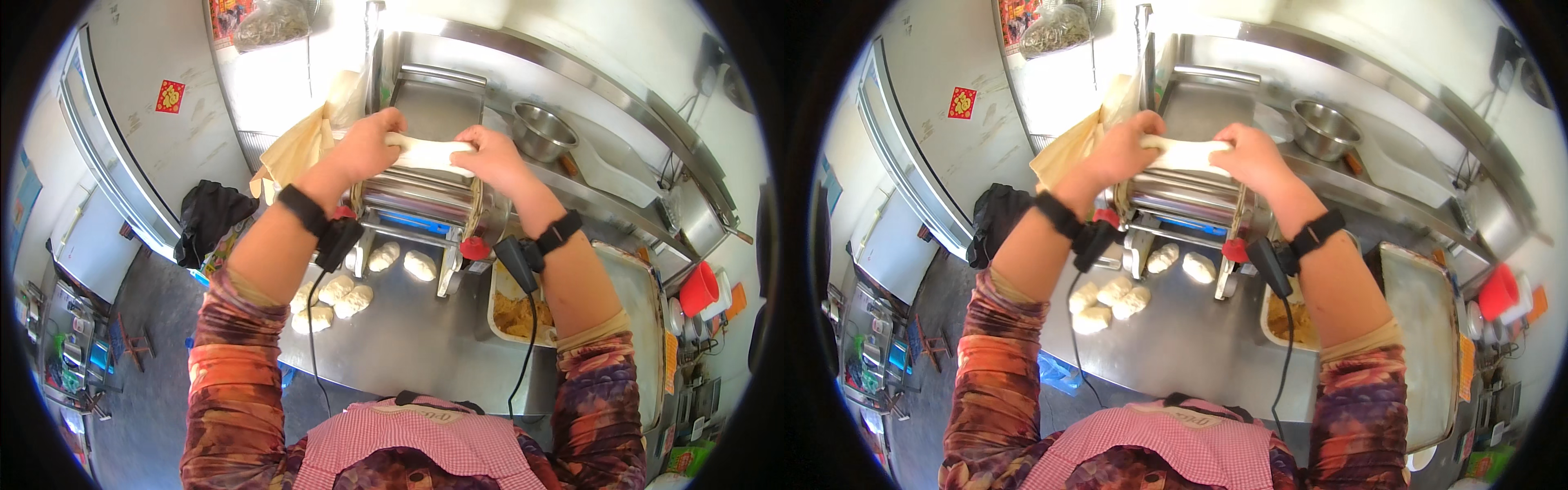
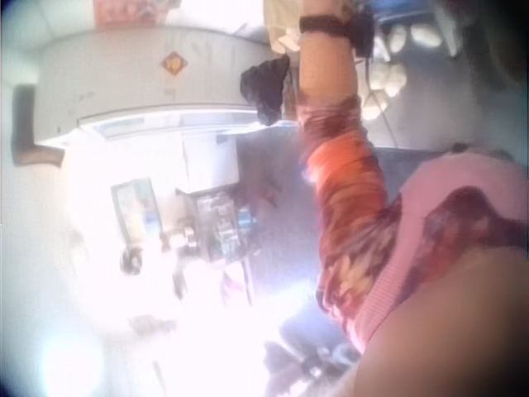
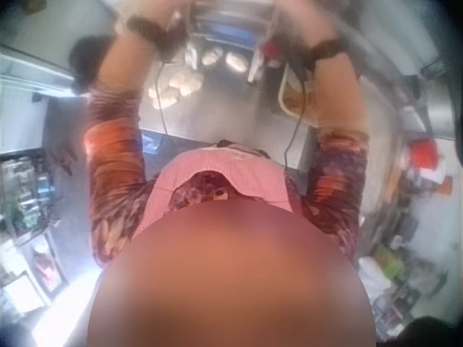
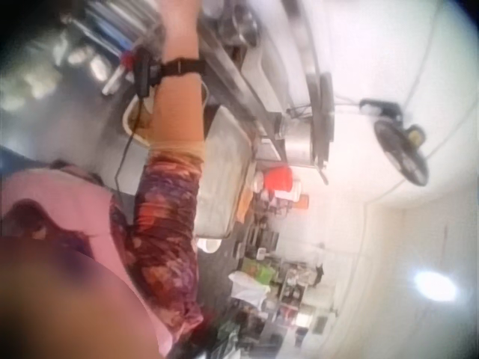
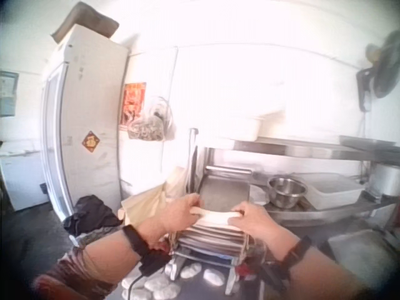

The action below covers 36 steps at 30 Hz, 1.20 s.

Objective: The person removes a tray of baked flatbreads from an oven and places it on a shelf. Then they repeatedly feed dough pieces through a dough sheeter, flatten the sheets, arrange them on a tray, and spread a brown filling over the dough.

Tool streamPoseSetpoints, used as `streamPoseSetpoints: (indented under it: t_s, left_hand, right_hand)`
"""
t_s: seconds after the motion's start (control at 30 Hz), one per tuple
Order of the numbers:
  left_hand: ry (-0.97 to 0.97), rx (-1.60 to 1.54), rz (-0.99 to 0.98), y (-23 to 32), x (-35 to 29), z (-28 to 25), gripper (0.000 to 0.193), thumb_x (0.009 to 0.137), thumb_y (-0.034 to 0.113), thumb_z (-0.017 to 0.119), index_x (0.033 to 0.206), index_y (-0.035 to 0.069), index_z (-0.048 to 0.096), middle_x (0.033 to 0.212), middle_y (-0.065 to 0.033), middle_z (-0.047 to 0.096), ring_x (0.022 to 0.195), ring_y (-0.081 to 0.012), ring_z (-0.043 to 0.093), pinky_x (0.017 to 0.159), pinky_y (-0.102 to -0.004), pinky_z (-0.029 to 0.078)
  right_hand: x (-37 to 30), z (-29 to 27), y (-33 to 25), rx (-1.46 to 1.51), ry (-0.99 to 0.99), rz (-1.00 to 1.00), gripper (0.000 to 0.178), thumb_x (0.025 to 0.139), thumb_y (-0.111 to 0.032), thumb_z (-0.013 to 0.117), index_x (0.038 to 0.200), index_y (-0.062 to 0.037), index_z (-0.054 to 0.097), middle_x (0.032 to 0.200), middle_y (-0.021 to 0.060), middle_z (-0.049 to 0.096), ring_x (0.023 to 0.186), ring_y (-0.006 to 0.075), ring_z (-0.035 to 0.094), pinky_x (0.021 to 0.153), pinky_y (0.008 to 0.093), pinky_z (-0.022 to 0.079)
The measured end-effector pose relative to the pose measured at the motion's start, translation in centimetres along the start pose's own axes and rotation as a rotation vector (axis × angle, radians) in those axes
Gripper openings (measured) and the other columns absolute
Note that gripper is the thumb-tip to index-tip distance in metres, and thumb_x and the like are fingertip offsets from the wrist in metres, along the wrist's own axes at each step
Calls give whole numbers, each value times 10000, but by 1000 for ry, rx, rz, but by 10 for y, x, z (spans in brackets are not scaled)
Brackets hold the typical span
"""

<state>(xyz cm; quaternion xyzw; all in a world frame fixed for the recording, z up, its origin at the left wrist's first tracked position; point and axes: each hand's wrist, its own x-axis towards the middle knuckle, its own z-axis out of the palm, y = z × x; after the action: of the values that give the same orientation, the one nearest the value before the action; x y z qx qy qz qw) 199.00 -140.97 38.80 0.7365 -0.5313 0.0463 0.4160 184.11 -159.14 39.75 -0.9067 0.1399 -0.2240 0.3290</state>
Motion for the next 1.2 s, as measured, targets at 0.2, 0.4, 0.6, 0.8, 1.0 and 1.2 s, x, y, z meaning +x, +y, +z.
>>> streamPoseSetpoints:
  t_s: [0.2, 0.4, 0.6, 0.8, 1.0, 1.2]
  left_hand:
    - [-218, 721, 209, -25, 17, 35, 186, 738, 90, 620, 912, 127, 674, 884, -109, 674, 891, -299, 636, 909, -422, 401]
    - [-472, 713, 59, -20, 9, 28, 194, 738, 121, 587, 897, 63, 682, 904, -149, 685, 945, -317, 634, 966, -468, 376]
    - [-517, 304, -34, 0, 11, 39, 445, 714, 113, 583, 1139, -17, 568, 1055, -231, 633, 1009, -383, 584, 877, -415, 460]
    - [-461, 338, 90, -2, -9, 38, 346, 719, 169, 589, 1027, 19, 636, 1038, -199, 649, 986, -374, 603, 833, -425, 480]
    - [-412, 346, 111, 3, -9, 50, 346, 727, 190, 578, 1026, 26, 636, 1045, -196, 642, 1002, -372, 591, 842, -417, 478]
    - [97, -198, 256, -10, -70, 64, 341, 775, 116, 573, 1090, -5, 622, 1069, -176, 649, 1017, -326, 607, 893, -392, 472]
  right_hand:
    - [17, 23, 21, -792, -152, -149, 274, 736, -157, 673, 1002, -92, 651, 924, 148, 668, 873, 336, 634, 786, 415, 501]
    - [3, 21, 8, -936, -420, -182, 314, 816, -126, 568, 1125, -116, 624, 916, 135, 674, 902, 344, 629, 901, 477, 434]
    - [-26, 20, -1, -674, -301, -86, 372, 851, -99, 500, 1216, -106, 575, 1052, 195, 636, 1062, 368, 568, 1063, 530, 260]
    - [-90, 19, 0, -236, 65, -394, 282, 812, 13, 518, 1057, -61, 635, 961, 134, 646, 1084, 315, 564, 997, 511, 357]
    - [-152, 41, -11, 23, 60, -507, 277, 809, 64, 522, 1048, -11, 638, 1045, 135, 655, 1071, 287, 609, 908, 339, 467]
    - [-185, 55, 4, 370, -215, 13, 316, 838, 20, 516, 1131, -19, 628, 1053, 60, 670, 978, 129, 606, 869, 269, 467]
